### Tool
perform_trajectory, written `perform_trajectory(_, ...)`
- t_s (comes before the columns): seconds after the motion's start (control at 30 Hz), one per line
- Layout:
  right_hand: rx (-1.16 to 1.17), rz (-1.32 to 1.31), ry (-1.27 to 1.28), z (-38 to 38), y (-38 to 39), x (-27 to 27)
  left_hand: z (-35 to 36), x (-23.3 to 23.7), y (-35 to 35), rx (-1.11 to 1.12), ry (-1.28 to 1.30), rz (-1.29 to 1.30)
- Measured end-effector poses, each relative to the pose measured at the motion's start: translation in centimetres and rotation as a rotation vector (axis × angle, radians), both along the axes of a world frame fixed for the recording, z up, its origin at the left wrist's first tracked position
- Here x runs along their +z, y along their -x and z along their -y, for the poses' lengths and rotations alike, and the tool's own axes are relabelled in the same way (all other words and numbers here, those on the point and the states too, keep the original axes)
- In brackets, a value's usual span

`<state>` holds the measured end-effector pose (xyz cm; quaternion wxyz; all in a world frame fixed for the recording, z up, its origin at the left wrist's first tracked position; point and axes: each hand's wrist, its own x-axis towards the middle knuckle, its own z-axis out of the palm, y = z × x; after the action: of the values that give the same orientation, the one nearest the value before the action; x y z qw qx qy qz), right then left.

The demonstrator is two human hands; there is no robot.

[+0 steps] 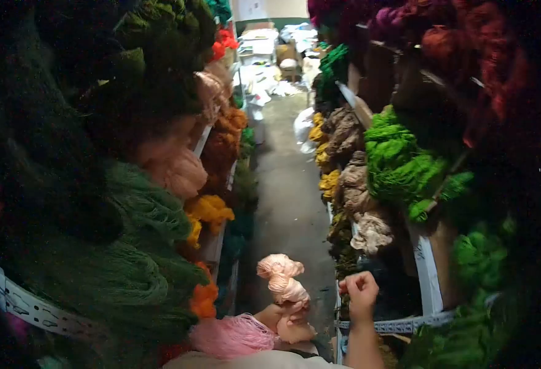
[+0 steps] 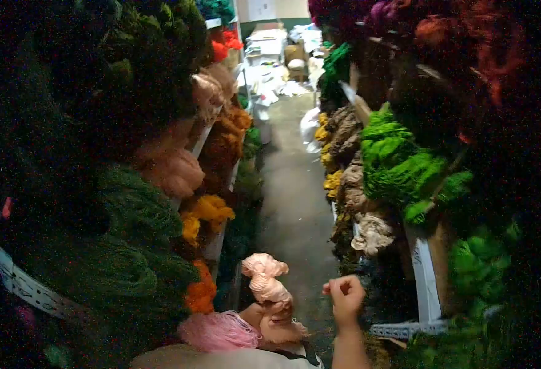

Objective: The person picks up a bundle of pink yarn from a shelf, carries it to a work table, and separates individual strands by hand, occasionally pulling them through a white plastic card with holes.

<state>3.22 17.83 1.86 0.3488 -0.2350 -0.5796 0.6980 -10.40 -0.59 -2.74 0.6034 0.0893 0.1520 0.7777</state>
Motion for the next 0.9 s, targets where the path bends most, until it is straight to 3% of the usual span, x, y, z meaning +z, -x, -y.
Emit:
perform_trajectory(0.23,0.329,0.019,0.066,-3.6,19.4,-3.1,3.1,-2.6,4.5,0.410,0.094,0.027)
perform_trajectory(0.3,0.593,0.055,0.064,-2.2,25.2,-4.2,3.8,-2.1,5.8,0.522,0.121,0.021)
perform_trajectory(0.43,0.835,0.126,-0.373,1.4,36.2,-5.3,3.7,-0.6,7.8,0.712,0.159,0.025)
perform_trajectory(0.57,0.819,-0.039,-0.904,6.5,43.9,-2.6,3.0,1.0,10.2,0.914,0.191,-0.018)
perform_trajectory(0.63,0.902,-0.127,-0.929,9.6,46.7,-4.0,2.3,1.2,11.5,1.034,0.192,-0.040)
perform_trajectory(0.7,0.738,-0.268,-1.286,11.8,48.6,-3.3,1.3,1.5,12.9,1.161,0.187,-0.077)
perform_trajectory(0.8,0.659,-0.400,-1.450,11.7,54.9,-3.2,0.3,2.8,15.1,1.339,0.187,-0.148)
perform_trajectory(0.83,0.839,-0.628,-1.253,10.1,56.1,-0.3,0.3,3.2,15.6,1.386,0.192,-0.170)
perform_trajectory(0.9,1.303,-0.416,-0.203,8.9,59.7,1.9,-0.1,3.5,16.8,1.490,0.178,-0.209)
